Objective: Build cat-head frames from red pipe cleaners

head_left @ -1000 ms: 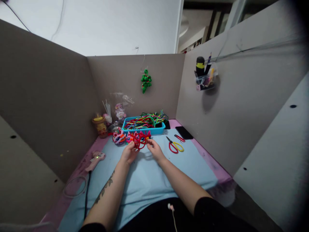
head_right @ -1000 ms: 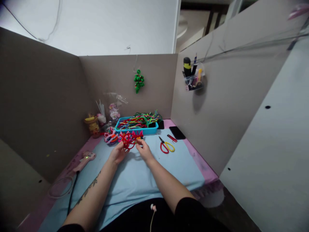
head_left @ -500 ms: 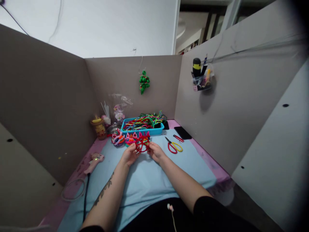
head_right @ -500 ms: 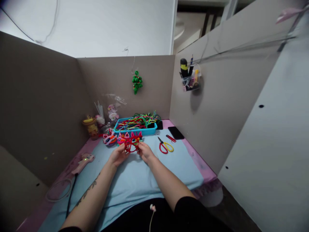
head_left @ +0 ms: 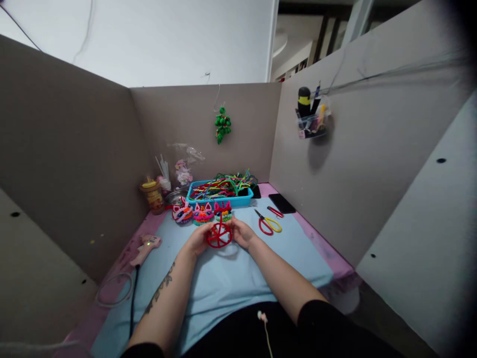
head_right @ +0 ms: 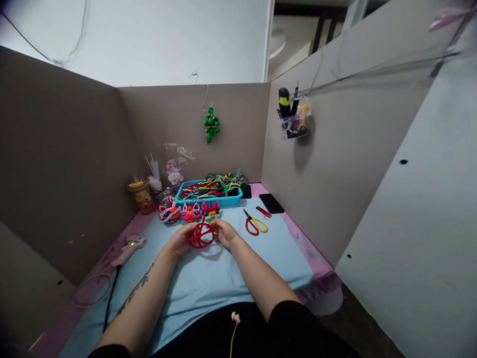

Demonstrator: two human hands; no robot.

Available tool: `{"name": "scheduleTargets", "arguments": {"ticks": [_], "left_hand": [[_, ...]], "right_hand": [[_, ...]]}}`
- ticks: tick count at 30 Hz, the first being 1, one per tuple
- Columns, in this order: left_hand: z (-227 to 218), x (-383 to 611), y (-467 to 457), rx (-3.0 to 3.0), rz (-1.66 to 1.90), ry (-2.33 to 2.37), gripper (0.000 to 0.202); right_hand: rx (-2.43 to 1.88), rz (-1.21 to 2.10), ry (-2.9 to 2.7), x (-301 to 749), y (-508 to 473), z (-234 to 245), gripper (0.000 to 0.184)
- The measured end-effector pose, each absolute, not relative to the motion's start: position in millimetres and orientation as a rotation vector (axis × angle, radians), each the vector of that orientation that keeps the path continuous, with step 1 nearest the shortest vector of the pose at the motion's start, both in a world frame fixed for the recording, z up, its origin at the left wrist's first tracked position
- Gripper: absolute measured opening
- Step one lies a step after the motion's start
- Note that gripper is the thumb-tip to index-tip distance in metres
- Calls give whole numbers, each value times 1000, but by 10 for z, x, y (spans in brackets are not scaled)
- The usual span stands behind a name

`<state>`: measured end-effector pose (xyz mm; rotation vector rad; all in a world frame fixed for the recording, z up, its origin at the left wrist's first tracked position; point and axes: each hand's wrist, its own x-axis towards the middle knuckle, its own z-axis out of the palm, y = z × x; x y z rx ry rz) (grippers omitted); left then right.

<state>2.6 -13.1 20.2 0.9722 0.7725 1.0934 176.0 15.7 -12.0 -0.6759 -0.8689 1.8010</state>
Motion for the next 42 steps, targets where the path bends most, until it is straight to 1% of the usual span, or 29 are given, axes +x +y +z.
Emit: {"name": "scheduleTargets", "arguments": {"ticks": [6, 14, 20, 31, 36, 42], "left_hand": [[206, 80, -164, 1009, 1011, 753, 19], [165, 98, -134, 971, 1017, 714, 21], [142, 128, -130, 919, 1040, 696, 12], [114, 144, -122, 819, 1029, 684, 12], [136, 139, -111, 782, 1056, 730, 11], [146, 63, -46, 764, 1089, 818, 17]], "right_hand": [[-660, 1862, -941, 1710, 86, -140, 10], [-593, 1780, -863, 1647, 108, -152, 7], [-570, 1786, -768, 1605, 132, -171, 7], [-574, 1866, -709, 1591, 165, -208, 7], [-623, 1839, -712, 1611, 175, -203, 7], [-698, 1696, -758, 1728, 214, -170, 22]]}}
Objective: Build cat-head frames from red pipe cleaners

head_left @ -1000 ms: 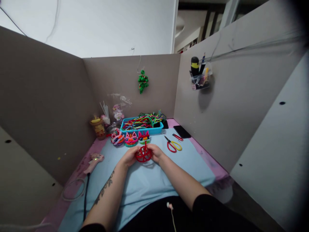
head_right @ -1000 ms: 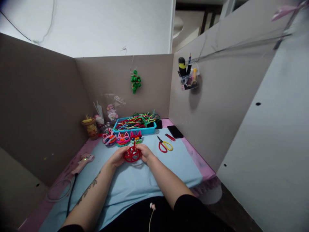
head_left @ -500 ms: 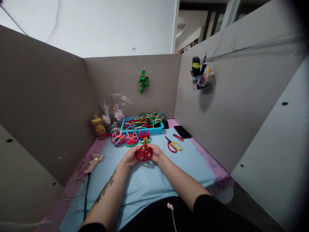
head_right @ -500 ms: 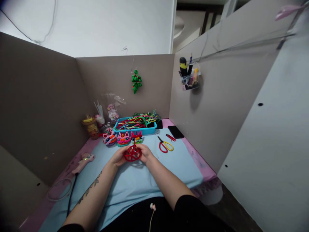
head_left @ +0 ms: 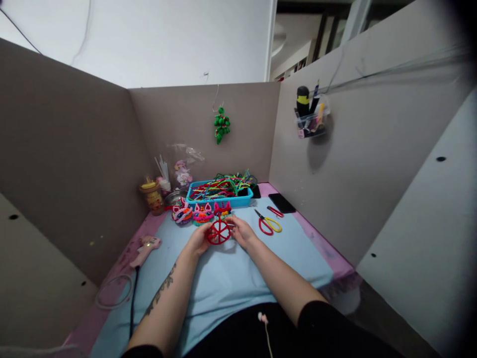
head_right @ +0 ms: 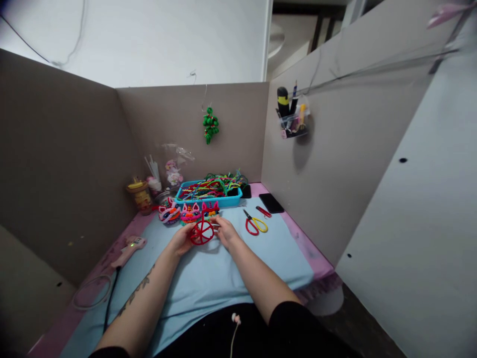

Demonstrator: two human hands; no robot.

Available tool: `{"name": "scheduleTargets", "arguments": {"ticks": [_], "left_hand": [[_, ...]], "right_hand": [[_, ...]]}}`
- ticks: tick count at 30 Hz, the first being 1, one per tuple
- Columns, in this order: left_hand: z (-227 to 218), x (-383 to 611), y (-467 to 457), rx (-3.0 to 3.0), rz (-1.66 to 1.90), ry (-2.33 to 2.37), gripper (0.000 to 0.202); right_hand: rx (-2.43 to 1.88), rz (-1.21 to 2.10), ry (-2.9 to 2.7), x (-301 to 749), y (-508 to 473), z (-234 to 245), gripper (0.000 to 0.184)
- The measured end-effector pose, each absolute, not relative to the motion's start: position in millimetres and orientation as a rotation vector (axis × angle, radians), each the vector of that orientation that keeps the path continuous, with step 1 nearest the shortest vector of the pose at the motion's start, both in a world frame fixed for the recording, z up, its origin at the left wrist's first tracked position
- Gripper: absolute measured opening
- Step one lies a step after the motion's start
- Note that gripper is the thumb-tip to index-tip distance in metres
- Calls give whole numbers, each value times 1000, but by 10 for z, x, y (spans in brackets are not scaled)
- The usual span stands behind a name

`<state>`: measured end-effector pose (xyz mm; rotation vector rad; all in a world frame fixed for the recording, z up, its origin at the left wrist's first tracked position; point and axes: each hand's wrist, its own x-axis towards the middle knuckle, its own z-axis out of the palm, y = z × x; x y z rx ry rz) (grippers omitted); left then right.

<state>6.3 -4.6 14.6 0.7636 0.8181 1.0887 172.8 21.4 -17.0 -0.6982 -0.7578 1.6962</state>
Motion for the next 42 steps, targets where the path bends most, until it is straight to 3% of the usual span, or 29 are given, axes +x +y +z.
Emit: {"name": "scheduleTargets", "arguments": {"ticks": [9, 19, 34, 42], "left_hand": [[157, 103, -147, 919, 957, 858, 13], [175, 76, -130, 940, 964, 842, 17], [146, 71, -117, 899, 1040, 846, 14], [206, 49, -121, 826, 1041, 794, 17]], "right_hand": [[-701, 1665, -890, 1749, 143, -78, 33], [-709, 1705, -932, 1742, 164, -130, 31], [-691, 2039, -975, 1775, 63, -101, 22], [-595, 2059, -1024, 1767, 21, -71, 26]]}}
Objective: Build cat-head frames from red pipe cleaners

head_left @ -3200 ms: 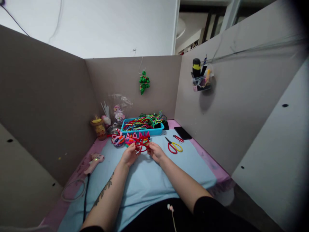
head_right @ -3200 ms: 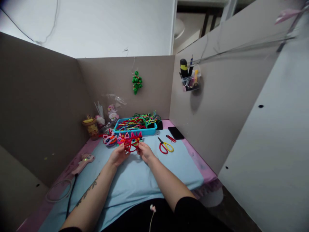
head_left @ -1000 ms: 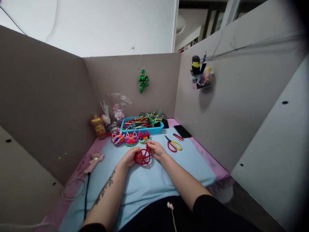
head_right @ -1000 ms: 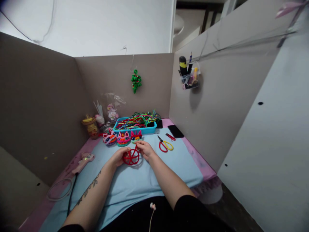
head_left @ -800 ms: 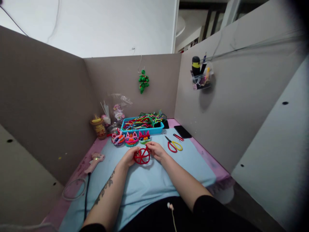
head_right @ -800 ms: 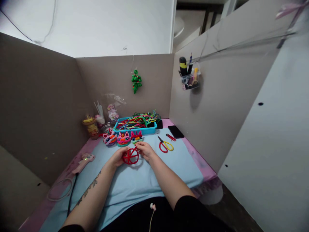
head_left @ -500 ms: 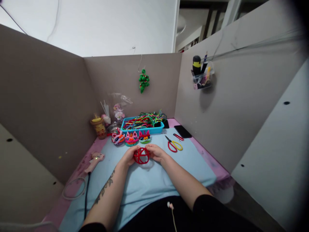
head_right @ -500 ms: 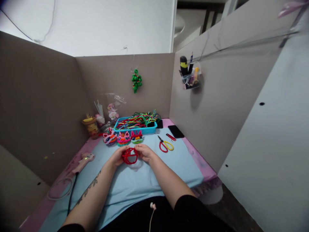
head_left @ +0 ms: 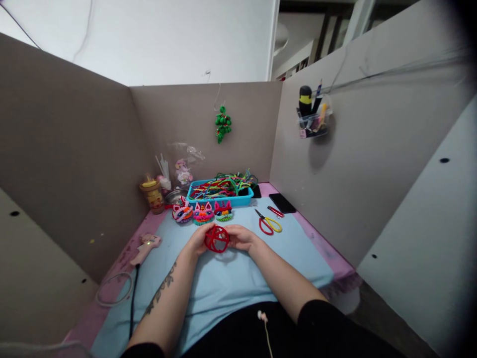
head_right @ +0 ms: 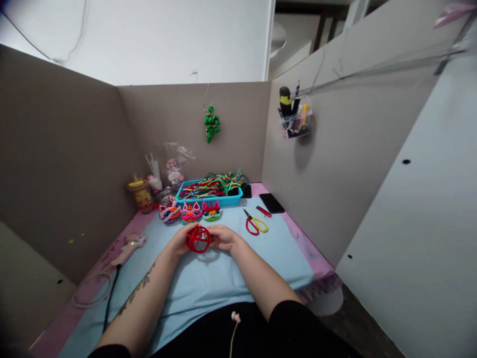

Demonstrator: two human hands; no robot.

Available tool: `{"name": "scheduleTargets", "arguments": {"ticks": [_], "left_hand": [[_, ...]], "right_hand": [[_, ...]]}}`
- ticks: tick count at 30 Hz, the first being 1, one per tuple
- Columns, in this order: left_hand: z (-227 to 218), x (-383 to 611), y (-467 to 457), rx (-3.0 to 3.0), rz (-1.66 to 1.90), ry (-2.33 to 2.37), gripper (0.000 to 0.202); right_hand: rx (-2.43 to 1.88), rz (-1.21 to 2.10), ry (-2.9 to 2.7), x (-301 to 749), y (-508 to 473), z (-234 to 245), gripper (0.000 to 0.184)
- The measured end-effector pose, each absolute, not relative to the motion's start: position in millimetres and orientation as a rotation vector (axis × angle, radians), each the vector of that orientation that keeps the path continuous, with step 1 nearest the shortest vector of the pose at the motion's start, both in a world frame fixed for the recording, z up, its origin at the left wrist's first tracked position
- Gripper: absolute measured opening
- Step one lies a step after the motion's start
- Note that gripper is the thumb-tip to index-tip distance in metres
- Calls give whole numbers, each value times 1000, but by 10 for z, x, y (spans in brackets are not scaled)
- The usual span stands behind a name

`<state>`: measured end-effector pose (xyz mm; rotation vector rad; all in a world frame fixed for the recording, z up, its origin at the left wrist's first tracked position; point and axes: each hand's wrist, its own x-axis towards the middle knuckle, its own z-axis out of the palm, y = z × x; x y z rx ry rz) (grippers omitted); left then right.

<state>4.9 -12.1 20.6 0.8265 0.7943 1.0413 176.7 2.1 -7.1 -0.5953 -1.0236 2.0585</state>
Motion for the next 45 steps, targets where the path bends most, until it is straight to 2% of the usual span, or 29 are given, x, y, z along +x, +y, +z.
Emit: {"name": "scheduleTargets", "arguments": {"ticks": [4, 12, 18, 25, 33, 45], "left_hand": [[270, -1, -87, 781, 1102, 713, 39], [221, -41, -106, 909, 1125, 581, 42], [204, -8, -127, 944, 1123, 648, 26], [231, -7, -145, 965, 1089, 686, 26], [232, -14, -145, 974, 1083, 706, 26], [258, -27, -134, 998, 1044, 757, 20]], "right_hand": [[-515, 1959, -1005, 1794, 38, -28, 30], [-471, 1805, -955, 1900, 108, 5, 31], [-509, 1790, -922, 1906, 121, 6, 30], [-535, 1823, -886, 1930, 107, 22, 24], [-538, 1832, -835, 1926, 116, 6, 28], [-544, 1814, -782, 1932, 156, -16, 25]]}}
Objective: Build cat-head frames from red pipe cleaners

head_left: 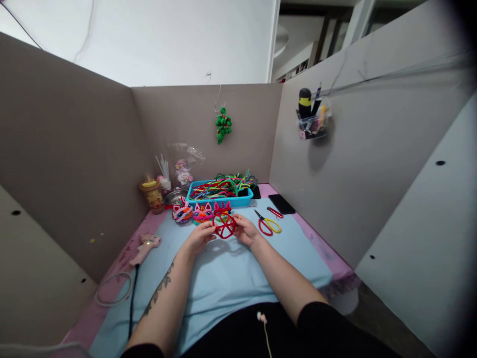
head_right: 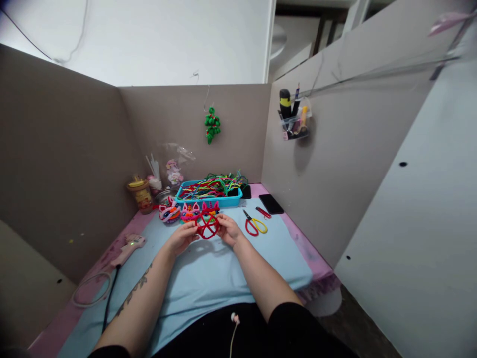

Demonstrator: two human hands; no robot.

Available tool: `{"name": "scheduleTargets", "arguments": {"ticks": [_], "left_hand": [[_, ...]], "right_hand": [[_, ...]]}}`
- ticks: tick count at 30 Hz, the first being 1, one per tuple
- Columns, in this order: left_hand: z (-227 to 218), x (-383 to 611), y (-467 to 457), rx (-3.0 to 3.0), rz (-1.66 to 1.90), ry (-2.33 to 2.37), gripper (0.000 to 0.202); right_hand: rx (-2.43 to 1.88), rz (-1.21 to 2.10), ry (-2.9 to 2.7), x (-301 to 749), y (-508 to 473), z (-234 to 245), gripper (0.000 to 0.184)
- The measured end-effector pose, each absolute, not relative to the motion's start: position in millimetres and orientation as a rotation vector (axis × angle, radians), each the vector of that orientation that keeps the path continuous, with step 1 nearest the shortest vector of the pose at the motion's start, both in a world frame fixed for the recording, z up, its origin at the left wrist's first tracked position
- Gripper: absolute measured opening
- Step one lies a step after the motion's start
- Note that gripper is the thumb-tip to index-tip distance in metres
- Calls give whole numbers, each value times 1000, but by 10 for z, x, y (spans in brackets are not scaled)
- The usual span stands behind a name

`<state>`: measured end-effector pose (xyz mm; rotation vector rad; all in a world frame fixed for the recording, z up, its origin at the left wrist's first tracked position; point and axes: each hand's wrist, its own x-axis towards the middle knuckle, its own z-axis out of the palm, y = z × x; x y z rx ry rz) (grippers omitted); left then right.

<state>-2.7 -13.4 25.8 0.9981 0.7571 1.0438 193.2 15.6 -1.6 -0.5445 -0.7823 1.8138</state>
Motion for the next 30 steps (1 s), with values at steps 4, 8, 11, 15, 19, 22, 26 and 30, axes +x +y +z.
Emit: {"name": "scheduleTargets", "arguments": {"ticks": [4, 8, 11, 15, 19, 22, 26, 30], "left_hand": [[265, -29, -136, 1003, 1042, 757, 22], [256, -38, -128, 989, 1054, 748, 26], [256, -46, -120, 966, 1066, 735, 36], [245, -50, -102, 938, 1082, 738, 41], [197, -27, -82, 934, 1067, 774, 28], [170, -4, -76, 951, 1046, 781, 26], [169, 9, -85, 993, 1015, 758, 27], [185, 20, -115, 1032, 981, 723, 27]], "right_hand": [[-529, 1808, -785, 1935, 142, -4, 26], [-516, 1809, -797, 1936, 125, 9, 31], [-510, 1812, -798, 1934, 123, 6, 33], [-513, 1829, -810, 1930, 126, -10, 30], [-518, 1850, -827, 1924, 140, -34, 28], [-522, 1866, -838, 1924, 157, -55, 28], [-524, 1875, -849, 1927, 169, -69, 28], [-518, 1872, -857, 1921, 158, -70, 27]]}}
